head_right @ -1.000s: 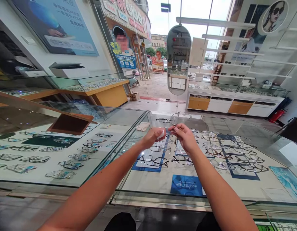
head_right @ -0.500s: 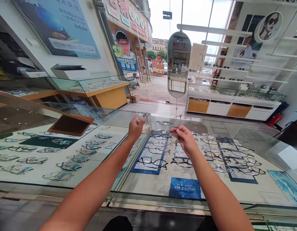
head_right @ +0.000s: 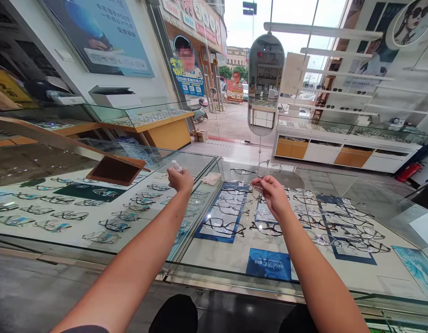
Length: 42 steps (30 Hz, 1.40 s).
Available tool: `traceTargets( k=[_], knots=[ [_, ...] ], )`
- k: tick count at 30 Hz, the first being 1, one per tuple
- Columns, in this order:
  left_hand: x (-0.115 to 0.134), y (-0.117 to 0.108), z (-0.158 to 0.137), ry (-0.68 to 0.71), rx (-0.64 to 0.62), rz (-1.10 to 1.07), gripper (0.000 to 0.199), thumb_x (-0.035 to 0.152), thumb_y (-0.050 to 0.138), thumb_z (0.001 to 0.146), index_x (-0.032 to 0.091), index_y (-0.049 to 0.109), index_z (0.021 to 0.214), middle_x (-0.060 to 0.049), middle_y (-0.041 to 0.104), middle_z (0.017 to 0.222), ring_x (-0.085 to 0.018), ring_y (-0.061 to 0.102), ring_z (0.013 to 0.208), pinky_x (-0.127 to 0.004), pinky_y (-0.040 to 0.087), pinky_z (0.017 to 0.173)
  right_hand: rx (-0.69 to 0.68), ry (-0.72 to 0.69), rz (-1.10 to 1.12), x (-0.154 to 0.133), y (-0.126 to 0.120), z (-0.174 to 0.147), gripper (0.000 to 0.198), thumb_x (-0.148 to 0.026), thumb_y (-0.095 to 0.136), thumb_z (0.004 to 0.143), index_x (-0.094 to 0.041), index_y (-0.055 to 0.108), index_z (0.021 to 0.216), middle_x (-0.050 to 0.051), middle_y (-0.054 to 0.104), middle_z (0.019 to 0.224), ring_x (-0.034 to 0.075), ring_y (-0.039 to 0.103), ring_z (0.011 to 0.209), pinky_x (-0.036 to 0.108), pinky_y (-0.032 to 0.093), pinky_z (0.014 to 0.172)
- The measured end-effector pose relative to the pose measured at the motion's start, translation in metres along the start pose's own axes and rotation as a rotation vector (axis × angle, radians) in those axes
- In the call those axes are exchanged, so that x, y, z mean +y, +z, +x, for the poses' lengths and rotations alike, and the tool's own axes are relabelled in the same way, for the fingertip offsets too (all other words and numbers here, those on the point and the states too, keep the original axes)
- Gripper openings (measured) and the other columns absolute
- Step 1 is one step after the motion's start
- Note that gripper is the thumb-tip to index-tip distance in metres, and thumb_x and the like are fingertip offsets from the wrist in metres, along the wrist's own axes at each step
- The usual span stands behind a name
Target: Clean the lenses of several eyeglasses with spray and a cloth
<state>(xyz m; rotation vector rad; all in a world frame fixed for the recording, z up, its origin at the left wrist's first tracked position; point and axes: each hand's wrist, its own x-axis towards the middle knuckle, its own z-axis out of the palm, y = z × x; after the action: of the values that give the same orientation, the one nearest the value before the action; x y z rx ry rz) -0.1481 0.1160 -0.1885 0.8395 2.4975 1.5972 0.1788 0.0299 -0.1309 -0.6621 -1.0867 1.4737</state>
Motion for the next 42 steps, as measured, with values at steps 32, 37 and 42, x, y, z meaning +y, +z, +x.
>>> traceTargets(
  k=[32, 37, 42],
  knots=[
    [0.013, 0.008, -0.032, 0.603, -0.555, 0.255, 0.037, 0.033, 0.075, 0.08, 0.019, 0.068, 0.114, -0.018, 0.067, 0.125, -0.041, 0.058, 0.126, -0.051, 0.044, 0.109, -0.012, 0.029, -0.008, -0.002, 0.002, -0.004, 0.038, -0.046, 0.093, 0.068, -0.026, 0.062, 0.074, 0.002, 0.079, 0.093, 0.022, 0.072, 0.1, 0.039, 0.054, 0.102],
    [0.007, 0.008, -0.029, 0.512, -0.575, 0.19, 0.02, 0.025, 0.073, 0.08, 0.018, 0.071, 0.099, -0.019, 0.07, 0.118, -0.041, 0.062, 0.123, -0.049, 0.046, 0.108, -0.018, 0.025, -0.03, -0.002, 0.003, -0.005, 0.037, -0.047, 0.092, 0.07, -0.026, 0.061, 0.074, 0.002, 0.08, 0.093, 0.023, 0.072, 0.101, 0.04, 0.053, 0.103],
    [0.008, 0.005, -0.025, 0.368, -0.539, -0.01, 0.004, 0.021, 0.068, 0.083, 0.02, 0.066, 0.085, -0.016, 0.074, 0.108, -0.038, 0.065, 0.118, -0.045, 0.048, 0.102, -0.013, 0.021, -0.019, -0.003, 0.003, -0.005, 0.036, -0.045, 0.093, 0.069, -0.026, 0.063, 0.073, 0.001, 0.08, 0.091, 0.022, 0.073, 0.099, 0.038, 0.054, 0.102]
  ],
)
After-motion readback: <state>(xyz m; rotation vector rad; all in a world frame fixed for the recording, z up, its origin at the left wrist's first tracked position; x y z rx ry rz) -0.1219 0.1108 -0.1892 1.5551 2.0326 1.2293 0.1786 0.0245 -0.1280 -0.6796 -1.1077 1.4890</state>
